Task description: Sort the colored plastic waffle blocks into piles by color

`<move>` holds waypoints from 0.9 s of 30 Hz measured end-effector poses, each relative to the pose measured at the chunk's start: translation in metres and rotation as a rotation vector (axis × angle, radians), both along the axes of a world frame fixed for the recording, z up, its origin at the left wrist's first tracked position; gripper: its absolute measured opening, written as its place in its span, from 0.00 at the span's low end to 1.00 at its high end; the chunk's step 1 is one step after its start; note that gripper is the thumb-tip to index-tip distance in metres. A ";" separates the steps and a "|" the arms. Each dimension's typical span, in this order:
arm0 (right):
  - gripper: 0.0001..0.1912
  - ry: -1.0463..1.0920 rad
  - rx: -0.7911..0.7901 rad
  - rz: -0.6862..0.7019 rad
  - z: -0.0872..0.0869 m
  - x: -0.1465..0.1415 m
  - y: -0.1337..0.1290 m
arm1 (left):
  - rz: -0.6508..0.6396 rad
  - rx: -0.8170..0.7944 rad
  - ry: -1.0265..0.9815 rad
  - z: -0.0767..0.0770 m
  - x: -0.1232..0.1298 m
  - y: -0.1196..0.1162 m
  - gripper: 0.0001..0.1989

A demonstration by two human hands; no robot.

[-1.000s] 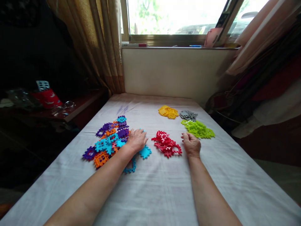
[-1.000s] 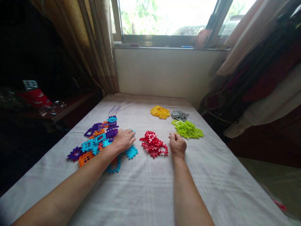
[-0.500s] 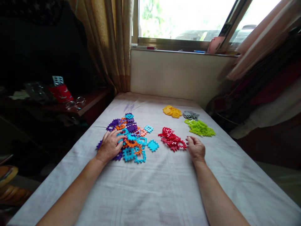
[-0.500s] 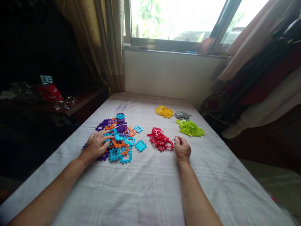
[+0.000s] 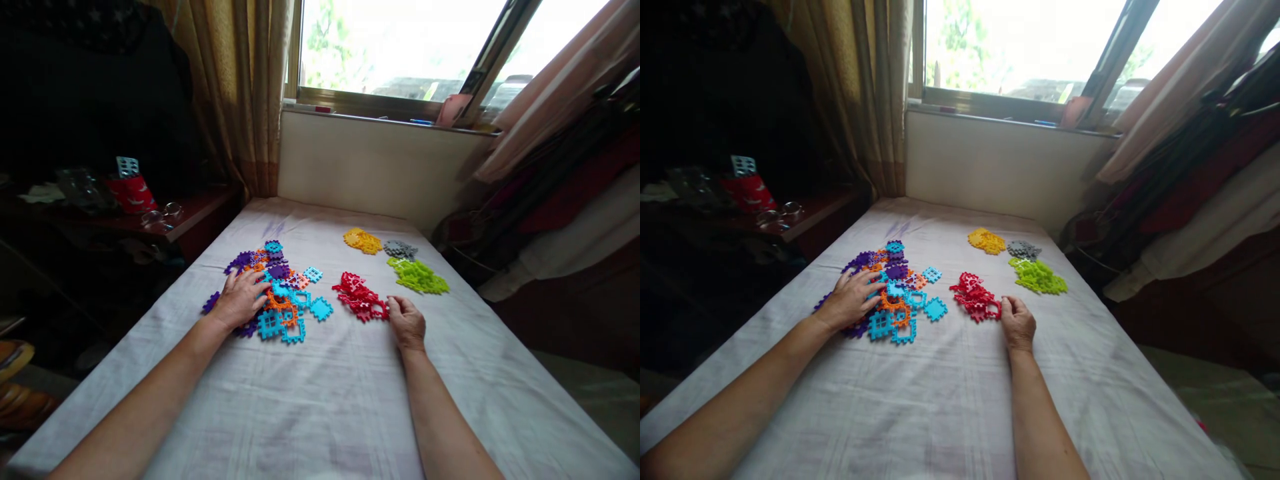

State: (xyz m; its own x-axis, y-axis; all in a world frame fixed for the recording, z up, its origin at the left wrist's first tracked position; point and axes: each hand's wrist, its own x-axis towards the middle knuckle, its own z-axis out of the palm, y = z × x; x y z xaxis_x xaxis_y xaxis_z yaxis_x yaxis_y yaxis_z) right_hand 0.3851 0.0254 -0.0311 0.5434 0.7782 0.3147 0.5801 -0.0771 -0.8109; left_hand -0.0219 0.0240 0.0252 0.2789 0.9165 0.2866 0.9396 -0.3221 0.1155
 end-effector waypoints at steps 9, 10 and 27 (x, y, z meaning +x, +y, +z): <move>0.30 0.049 0.001 0.032 0.003 -0.001 -0.001 | 0.025 -0.034 -0.122 0.014 -0.002 0.012 0.07; 0.30 0.050 0.010 0.036 0.003 -0.001 -0.001 | 0.042 -0.012 -0.169 0.016 -0.005 0.014 0.07; 0.25 0.072 -0.047 0.074 0.010 -0.006 0.001 | -0.181 0.008 -0.408 0.016 0.150 0.023 0.09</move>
